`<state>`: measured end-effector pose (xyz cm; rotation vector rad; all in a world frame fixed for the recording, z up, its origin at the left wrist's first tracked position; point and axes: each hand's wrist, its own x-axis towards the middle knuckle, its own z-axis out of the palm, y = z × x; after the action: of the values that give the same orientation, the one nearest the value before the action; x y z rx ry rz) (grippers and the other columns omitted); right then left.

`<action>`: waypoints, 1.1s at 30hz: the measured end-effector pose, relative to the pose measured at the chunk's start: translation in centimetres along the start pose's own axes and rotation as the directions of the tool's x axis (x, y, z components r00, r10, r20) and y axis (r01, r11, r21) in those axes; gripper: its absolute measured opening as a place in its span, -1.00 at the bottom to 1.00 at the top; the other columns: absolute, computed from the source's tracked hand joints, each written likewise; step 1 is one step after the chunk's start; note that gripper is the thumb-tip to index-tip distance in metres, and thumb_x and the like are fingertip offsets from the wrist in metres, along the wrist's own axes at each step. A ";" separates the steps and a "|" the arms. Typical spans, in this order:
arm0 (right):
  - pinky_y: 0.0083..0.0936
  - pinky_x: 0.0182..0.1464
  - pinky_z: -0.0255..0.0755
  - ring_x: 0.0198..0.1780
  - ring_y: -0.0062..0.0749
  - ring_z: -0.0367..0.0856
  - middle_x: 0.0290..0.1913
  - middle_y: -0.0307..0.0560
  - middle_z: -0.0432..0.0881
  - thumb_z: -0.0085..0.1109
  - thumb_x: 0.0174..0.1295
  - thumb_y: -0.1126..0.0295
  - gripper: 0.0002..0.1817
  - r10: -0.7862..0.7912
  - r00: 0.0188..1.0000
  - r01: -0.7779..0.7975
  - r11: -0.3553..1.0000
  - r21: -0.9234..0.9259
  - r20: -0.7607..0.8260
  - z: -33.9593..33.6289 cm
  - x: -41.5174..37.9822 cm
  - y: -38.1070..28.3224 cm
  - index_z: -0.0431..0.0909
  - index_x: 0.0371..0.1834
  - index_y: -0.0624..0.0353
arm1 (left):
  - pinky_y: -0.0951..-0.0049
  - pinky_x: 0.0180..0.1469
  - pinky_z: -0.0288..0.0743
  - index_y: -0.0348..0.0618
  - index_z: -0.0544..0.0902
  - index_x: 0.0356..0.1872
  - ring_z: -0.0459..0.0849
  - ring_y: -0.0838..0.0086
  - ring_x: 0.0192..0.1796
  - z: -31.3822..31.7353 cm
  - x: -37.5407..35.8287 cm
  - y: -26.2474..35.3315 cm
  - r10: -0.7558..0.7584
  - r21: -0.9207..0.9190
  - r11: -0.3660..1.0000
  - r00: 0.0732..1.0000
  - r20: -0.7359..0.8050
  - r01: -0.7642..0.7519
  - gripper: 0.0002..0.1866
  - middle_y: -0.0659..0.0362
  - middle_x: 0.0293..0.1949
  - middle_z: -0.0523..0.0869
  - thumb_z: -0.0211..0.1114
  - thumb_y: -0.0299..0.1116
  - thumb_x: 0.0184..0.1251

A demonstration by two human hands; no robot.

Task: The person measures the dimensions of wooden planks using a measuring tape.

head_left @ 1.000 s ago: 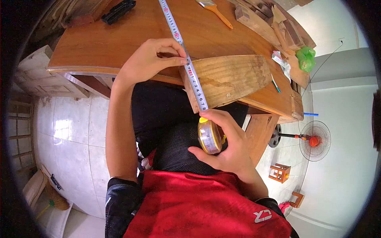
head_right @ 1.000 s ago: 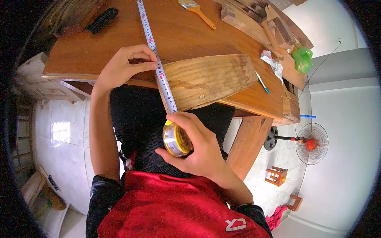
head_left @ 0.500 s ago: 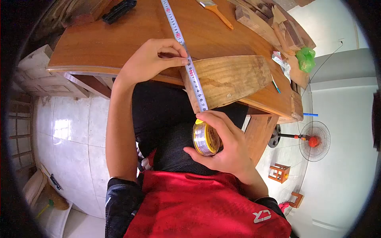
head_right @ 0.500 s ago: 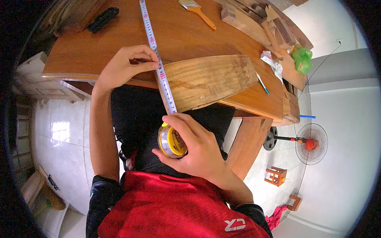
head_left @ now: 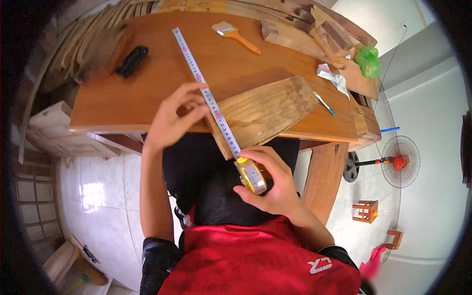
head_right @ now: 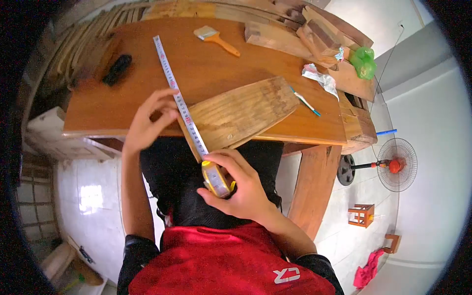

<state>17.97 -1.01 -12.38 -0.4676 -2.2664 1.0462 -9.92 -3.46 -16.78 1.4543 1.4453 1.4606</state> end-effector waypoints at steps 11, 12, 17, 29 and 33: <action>-0.44 -0.23 0.68 -0.13 -0.19 0.73 0.20 0.14 0.58 0.29 0.29 0.43 -0.37 0.354 0.892 -0.166 0.835 0.525 -0.281 -7.6 -2.7 5.0 0.35 0.43 0.26 | 0.04 0.52 0.15 -0.05 0.32 0.48 0.34 0.01 0.49 4.5 -3.5 4.8 0.188 0.692 0.708 0.982 0.010 -0.143 0.12 -0.03 0.49 0.35 0.67 0.00 -0.23; -0.42 -0.22 0.69 -0.14 -0.17 0.74 0.18 0.17 0.59 0.31 0.28 0.38 -0.33 0.342 0.892 -0.148 0.839 0.523 -0.296 -8.3 -2.6 5.1 0.33 0.45 0.25 | 0.05 0.52 0.16 -0.05 0.35 0.46 0.38 0.02 0.46 4.1 -3.3 4.7 0.203 0.698 0.698 0.979 0.021 -0.160 0.09 -0.02 0.47 0.39 0.66 -0.03 -0.23; -0.38 -0.23 0.69 -0.18 -0.11 0.77 0.11 0.26 0.65 0.45 0.17 0.08 -0.23 0.345 0.858 -0.140 0.869 0.475 -0.379 -11.6 -2.8 4.3 0.31 0.33 0.22 | 0.08 0.48 0.25 -0.15 0.64 0.12 0.64 0.10 0.21 -2.0 -1.8 1.2 0.160 0.574 0.813 0.985 -0.058 -0.098 -0.39 0.01 0.15 0.70 0.55 -0.23 -0.05; -0.31 -0.20 0.60 -0.16 -0.11 0.73 0.04 0.22 0.65 0.43 0.08 0.11 -0.37 0.187 0.962 -0.067 0.867 0.494 -0.199 -17.7 -0.2 12.3 0.47 0.11 0.30 | 0.39 -0.04 0.47 -0.29 0.63 -0.13 0.64 0.30 -0.21 -0.3 -3.1 4.9 0.471 0.624 0.767 0.791 -0.390 -0.149 -0.78 0.08 -0.22 0.68 0.43 -0.47 0.25; -0.30 -0.18 0.60 -0.16 -0.12 0.73 0.00 0.19 0.64 0.40 0.05 0.04 -0.36 0.170 0.971 -0.050 0.835 0.549 -0.170 -18.2 0.2 15.1 0.49 0.05 0.33 | 0.48 -0.16 0.41 -0.17 0.38 0.23 0.47 0.49 -0.25 -1.8 -4.3 -0.3 0.186 0.381 0.916 0.709 -0.680 0.126 -0.51 0.14 -0.10 0.50 0.40 -0.39 0.38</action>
<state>30.53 18.90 -14.69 -0.4428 -1.6667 1.5513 -10.80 -7.95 -17.85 1.1617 2.3197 1.9534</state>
